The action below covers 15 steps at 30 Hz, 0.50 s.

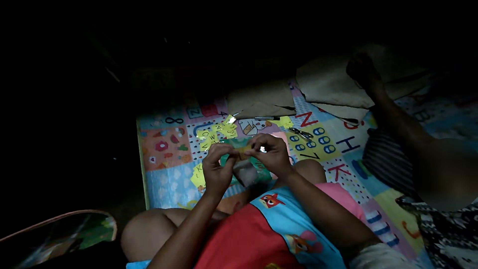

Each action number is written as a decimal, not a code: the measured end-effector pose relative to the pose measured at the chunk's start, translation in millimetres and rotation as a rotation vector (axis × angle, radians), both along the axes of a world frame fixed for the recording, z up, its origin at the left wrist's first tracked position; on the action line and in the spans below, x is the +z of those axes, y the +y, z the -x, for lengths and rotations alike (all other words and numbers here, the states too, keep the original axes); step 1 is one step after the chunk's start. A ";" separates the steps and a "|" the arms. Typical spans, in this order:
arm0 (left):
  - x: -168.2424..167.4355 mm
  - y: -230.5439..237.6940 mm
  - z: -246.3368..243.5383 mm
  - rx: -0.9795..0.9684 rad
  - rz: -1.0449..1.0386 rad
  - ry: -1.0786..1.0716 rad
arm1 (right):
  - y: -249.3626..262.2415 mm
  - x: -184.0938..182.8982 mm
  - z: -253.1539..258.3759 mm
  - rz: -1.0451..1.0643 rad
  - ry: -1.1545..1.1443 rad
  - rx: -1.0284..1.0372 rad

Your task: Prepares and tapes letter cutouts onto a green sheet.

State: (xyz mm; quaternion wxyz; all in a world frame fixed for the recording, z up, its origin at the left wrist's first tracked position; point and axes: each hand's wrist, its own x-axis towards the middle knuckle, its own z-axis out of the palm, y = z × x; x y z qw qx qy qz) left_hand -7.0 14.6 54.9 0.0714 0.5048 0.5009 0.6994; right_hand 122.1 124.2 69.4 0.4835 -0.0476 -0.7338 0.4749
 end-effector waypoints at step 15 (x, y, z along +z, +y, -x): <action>14.4 -5.2 -2.0 0.094 0.066 0.200 | -0.8 10.9 -5.0 -0.093 -0.038 -0.032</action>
